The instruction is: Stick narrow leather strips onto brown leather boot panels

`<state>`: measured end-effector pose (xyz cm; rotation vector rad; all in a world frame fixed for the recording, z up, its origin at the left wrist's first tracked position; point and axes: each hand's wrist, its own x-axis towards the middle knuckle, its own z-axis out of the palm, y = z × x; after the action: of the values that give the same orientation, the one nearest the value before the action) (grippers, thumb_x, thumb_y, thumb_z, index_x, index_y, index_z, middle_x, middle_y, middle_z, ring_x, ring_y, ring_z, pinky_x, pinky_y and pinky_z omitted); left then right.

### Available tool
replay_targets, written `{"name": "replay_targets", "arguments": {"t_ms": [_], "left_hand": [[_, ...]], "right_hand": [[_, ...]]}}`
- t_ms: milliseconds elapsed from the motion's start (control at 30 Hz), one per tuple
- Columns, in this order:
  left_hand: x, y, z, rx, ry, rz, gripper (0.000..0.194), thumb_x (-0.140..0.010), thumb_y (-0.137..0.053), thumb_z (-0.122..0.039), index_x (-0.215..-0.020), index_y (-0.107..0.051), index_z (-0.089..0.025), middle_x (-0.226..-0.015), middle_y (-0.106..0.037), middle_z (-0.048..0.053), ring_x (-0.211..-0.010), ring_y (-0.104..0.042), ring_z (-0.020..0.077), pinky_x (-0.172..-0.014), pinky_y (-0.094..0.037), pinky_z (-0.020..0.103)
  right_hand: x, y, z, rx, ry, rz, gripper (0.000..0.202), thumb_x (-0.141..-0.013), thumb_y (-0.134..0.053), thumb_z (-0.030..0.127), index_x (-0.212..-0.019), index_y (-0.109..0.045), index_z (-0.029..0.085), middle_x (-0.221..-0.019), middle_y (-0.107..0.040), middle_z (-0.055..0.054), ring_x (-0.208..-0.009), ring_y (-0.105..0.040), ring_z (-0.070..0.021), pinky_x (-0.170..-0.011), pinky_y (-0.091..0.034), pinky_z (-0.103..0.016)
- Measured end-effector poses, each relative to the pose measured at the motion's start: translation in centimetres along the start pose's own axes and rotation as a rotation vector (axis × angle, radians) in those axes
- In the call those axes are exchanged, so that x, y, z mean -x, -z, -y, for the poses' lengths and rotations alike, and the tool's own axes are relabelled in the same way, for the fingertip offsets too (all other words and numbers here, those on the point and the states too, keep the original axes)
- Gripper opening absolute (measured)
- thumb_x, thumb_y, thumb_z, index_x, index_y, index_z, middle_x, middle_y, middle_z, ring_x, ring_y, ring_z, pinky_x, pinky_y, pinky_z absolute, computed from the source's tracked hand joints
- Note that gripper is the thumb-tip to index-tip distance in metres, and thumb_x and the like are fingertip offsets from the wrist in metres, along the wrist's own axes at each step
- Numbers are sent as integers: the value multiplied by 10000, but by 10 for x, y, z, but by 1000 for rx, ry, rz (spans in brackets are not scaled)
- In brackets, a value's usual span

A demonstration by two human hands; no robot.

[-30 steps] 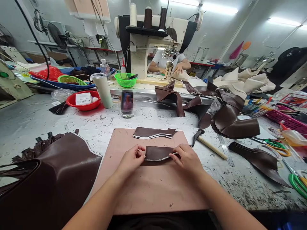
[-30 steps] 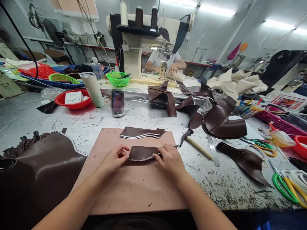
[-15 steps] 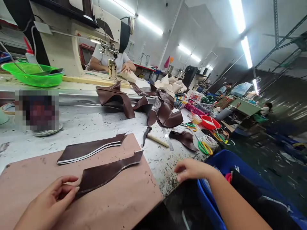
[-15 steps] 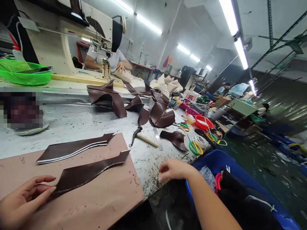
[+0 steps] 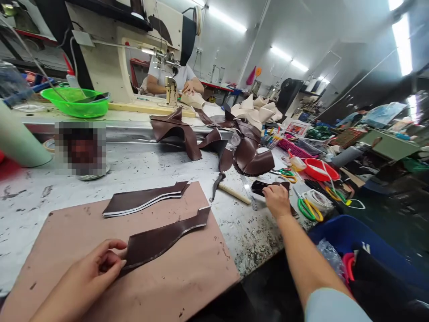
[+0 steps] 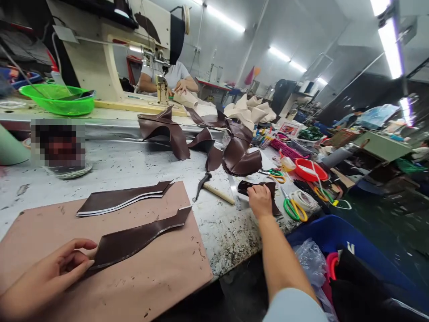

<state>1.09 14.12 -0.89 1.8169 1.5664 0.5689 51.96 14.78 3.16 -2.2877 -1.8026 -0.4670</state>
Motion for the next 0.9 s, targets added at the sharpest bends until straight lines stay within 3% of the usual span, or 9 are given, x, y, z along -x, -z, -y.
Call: {"name": "replay_targets", "arguments": {"t_ms": [100, 167, 267, 333, 400, 467, 633, 733, 900], "left_hand": [[25, 2, -11, -50, 8, 119, 270, -725, -441, -424, -875, -518, -213, -593, -583, -33, -544, -565, 145, -531, -432, 223], [42, 1, -17, -150, 10, 106, 187, -760, -431, -339, -857, -529, -213, -618, -591, -31, -556, -567, 139, -539, -417, 222], [66, -3, -22, -295, -99, -1, 167, -834, -419, -267, -818, -573, -204, -700, -620, -6, -645, -589, 143, -601, -426, 237], [81, -3, -23, -359, -235, -109, 204, -872, -404, -232, -826, -600, -195, -729, -616, 9, -681, -583, 143, -625, -432, 243], [96, -3, -22, -401, -371, -207, 203, -879, -407, -177, -843, -607, -174, -718, -600, 19, -664, -558, 140, -604, -425, 242], [110, -3, -21, -411, -492, -279, 166, -858, -440, -118, -841, -603, -148, -725, -599, 30, -659, -533, 140, -599, -417, 244], [130, -9, -9, -425, -667, -226, 225, -866, -462, -152, -1043, -597, -120, -1030, -646, 61, -923, -545, 184, -812, -410, 293], [132, -14, -2, -478, -650, -147, 336, -908, -409, -260, -1202, -526, -147, -1235, -568, 25, -1046, -511, 194, -885, -364, 310], [134, -17, 2, -513, -593, -93, 409, -904, -420, -356, -1270, -468, -180, -1308, -508, -8, -1084, -498, 176, -916, -330, 296]], "right_hand": [[7, 25, 24, -91, 129, 31, 235, -861, -383, 232, -934, -597, 169, -947, -646, -124, -903, -590, -244, -809, -426, -365], [20, 41, 65, -244, 276, 93, 240, -873, -374, 280, -947, -583, 189, -913, -648, -98, -821, -602, -222, -721, -445, -331], [52, 64, 149, -458, 597, 542, 188, -877, -413, 298, -813, -567, 211, -795, -617, -34, -714, -579, -166, -640, -441, -271], [76, 75, 204, -578, 761, 771, 152, -876, -421, 234, -802, -549, 201, -866, -591, -26, -736, -570, -135, -664, -442, -245], [94, 79, 248, -641, 870, 864, 134, -880, -426, 215, -824, -546, 193, -943, -569, -27, -750, -565, -121, -678, -440, -236], [105, 76, 278, -623, 925, 872, 141, -889, -426, 238, -851, -552, 188, -1005, -553, -31, -730, -565, -119, -658, -434, -242], [112, 64, 305, -469, 901, 812, 171, -900, -420, 258, -865, -566, 176, -1016, -543, -33, -670, -566, -124, -601, -410, -258], [115, 62, 308, -421, 887, 798, 175, -902, -416, 252, -862, -569, 176, -990, -540, -32, -651, -565, -118, -577, -399, -252], [118, 62, 312, -351, 905, 773, 172, -899, -419, 246, -859, -569, 174, -978, -538, -37, -616, -567, -120, -535, -394, -256]]}}
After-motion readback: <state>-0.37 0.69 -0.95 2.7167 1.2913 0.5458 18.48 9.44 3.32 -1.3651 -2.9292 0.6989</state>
